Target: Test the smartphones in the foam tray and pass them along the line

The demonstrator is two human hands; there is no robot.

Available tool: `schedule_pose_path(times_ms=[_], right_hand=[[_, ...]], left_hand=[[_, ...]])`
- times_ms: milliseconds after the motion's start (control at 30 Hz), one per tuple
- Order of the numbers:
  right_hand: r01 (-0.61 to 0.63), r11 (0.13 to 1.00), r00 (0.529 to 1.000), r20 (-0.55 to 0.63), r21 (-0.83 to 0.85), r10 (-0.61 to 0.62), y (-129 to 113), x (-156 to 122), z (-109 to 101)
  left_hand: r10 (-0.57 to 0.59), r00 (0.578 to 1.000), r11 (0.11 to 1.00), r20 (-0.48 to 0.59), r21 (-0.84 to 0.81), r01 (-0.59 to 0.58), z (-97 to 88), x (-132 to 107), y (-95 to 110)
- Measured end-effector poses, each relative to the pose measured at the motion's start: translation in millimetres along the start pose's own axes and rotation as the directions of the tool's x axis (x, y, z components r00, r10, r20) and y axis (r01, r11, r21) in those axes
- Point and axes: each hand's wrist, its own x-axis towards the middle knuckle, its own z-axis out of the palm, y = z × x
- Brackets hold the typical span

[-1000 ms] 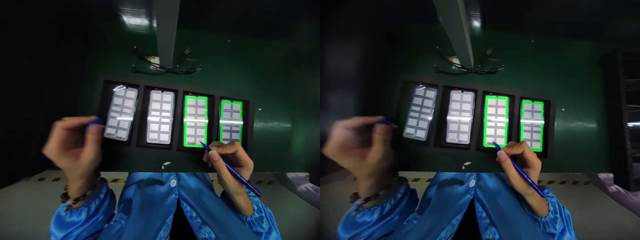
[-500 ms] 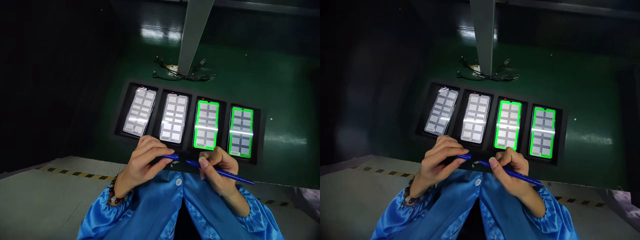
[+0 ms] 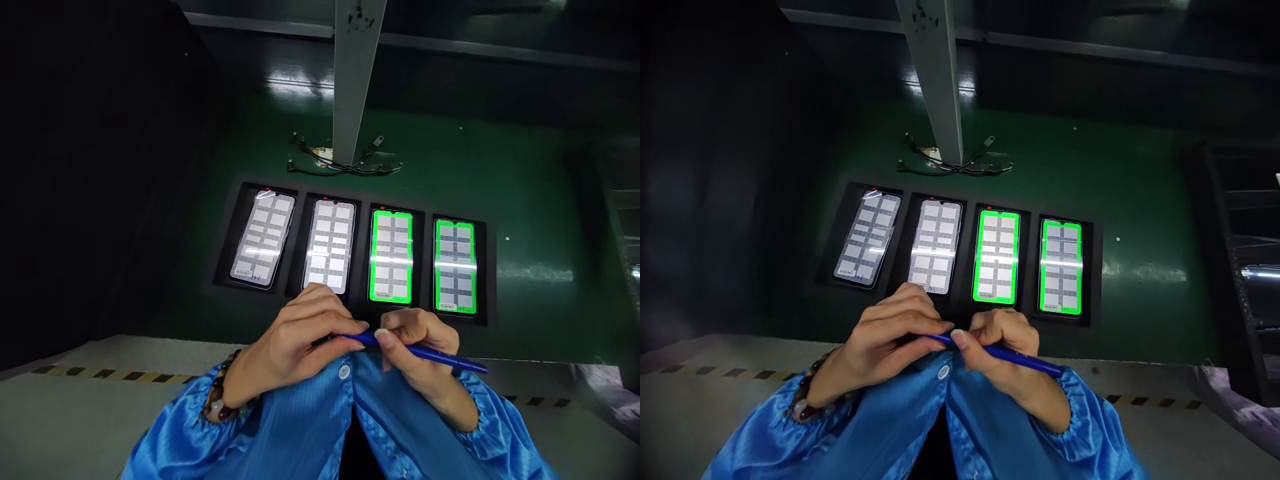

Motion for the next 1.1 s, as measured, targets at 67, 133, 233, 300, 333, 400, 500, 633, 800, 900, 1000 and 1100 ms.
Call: schedule_pose_path(times_ms=[67, 133, 233, 300, 333, 400, 500, 633, 800, 900, 1000, 1100], right_hand=[[0.067, 0.998, 0.997, -0.028, 0.002, -0.067, -2, 1, 3], [0.083, 0.996, 0.994, -0.07, 0.014, -0.082, -3, 3, 7], [0.029, 0.998, 0.988, -0.155, 0.06, -0.02, -3, 9, 9], [-0.004, 0.997, 0.985, -0.172, 0.075, 0.017, -2, 17, -1], [-0.029, 0.999, 0.989, -0.143, 0.039, 0.034, -1, 21, -10], [-0.071, 0.987, 0.995, -0.077, -0.147, 0.06, 1, 30, -39], [-0.038, 0.844, 0.989, -0.142, -0.534, -0.045, 3, 42, -98], [-0.008, 0.613, 0.984, -0.117, -0.79, -0.138, 13, 54, -164], [0.042, 0.61, 0.999, 0.016, -0.792, -0.049, 35, 67, -185], [0.07, 0.612, 0.997, 0.028, -0.788, -0.078, 40, 67, -184], [0.072, 0.603, 0.994, 0.005, -0.794, -0.111, 41, 63, -188], [0.068, 0.594, 0.994, 0.004, -0.801, -0.109, 40, 58, -192]], left_hand=[[-0.007, 0.998, 0.995, 0.067, -0.099, 0.014, -2.2, 11, 2], [-0.016, 0.99, 0.989, 0.137, -0.144, 0.036, -2.8, 22, 4], [-0.032, 0.98, 0.986, 0.195, -0.153, 0.063, -2.3, 41, 8], [-0.032, 0.964, 0.993, 0.264, -0.1, 0.061, -7.7, 60, 5], [-0.033, 0.956, 0.998, 0.293, -0.042, 0.047, -14.1, 73, -1], [-0.058, 0.953, 0.989, 0.296, 0.146, 0.015, -35.5, 103, -19], [-0.227, 0.972, 0.871, 0.058, 0.458, 0.176, -82.4, 150, -61], [-0.48, 0.872, 0.613, -0.094, 0.675, 0.41, -130.9, 178, -104], [-0.208, 0.977, 0.533, -0.051, 0.832, 0.157, -114.0, 155, -92], [-0.084, 0.921, 0.658, 0.382, 0.715, -0.236, -78.5, 141, -78], [-0.066, 0.871, 0.685, 0.486, 0.657, -0.315, -48.4, 136, -72], [-0.095, 0.87, 0.672, 0.484, 0.676, -0.302, -32.5, 138, -74]])
